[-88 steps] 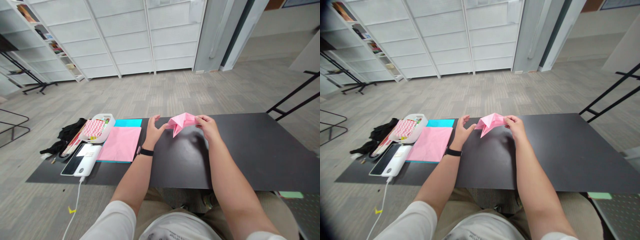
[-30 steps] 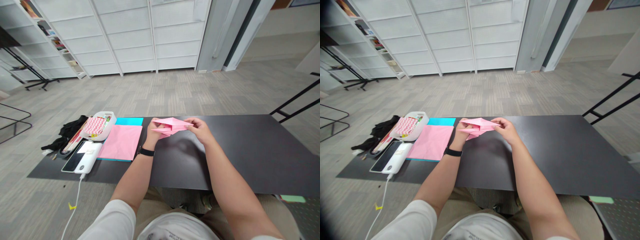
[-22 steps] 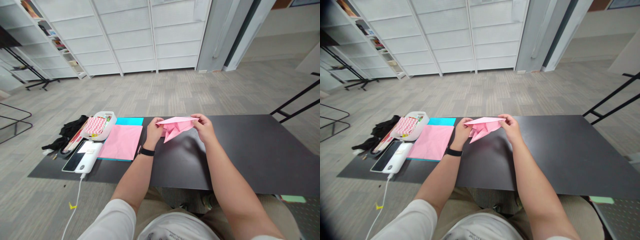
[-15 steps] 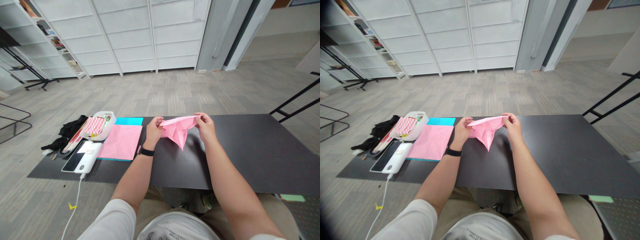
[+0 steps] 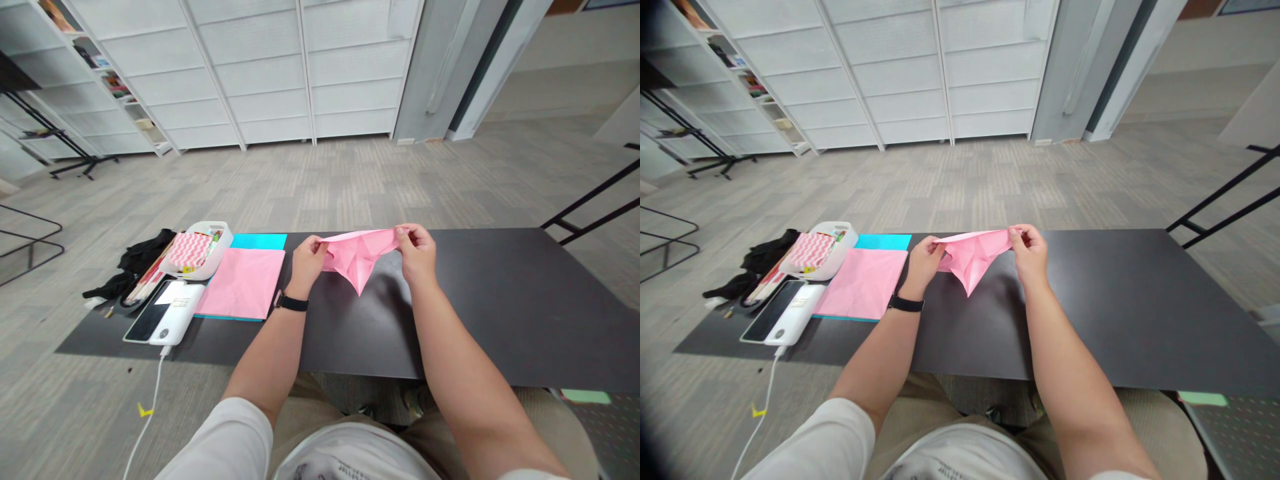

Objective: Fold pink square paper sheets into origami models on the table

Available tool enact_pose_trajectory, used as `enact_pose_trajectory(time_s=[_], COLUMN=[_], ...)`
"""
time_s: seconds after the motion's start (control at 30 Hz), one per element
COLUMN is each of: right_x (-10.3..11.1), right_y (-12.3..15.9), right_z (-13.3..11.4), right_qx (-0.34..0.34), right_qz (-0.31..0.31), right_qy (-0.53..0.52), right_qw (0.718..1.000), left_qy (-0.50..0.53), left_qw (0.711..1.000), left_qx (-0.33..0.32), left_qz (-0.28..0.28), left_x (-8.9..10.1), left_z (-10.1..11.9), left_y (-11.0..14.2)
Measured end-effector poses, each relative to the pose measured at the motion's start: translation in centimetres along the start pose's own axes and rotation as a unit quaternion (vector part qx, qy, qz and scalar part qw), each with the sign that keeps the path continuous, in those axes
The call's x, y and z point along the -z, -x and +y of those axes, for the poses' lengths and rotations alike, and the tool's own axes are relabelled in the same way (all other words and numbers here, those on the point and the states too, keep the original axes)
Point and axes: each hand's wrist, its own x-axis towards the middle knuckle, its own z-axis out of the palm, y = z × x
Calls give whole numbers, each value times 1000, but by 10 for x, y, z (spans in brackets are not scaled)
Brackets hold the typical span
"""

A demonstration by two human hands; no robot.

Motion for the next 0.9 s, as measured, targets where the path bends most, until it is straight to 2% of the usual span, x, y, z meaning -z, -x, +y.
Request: enact_pose_trajectory(time_s=[0.17, 0.3, 0.53, 0.63, 0.8, 0.9], right_x=[6, 8, 7, 7, 2, 0], right_y=[-3, -4, -3, -4, -3, -2], right_z=[-1, -2, -4, 0, 10, 12], right_qx=[35, 59, 66, 42, -61, -107], right_qz=[19, 27, 41, 20, -19, -13], right_qy=[70, 107, 120, 99, 8, -31], right_qw=[997, 992, 990, 994, 998, 994], left_qy=[-93, -124, -170, -152, -84, -63], left_qw=[994, 990, 983, 986, 995, 996], left_qx=[-50, -68, -70, -62, -29, -28], left_qz=[-11, -19, 5, 25, 42, 49], left_x=[5, 5, 5, 5, 6, 6], left_z=[11, 12, 10, 11, 9, 6], left_y=[6, 7, 6, 7, 3, 0])
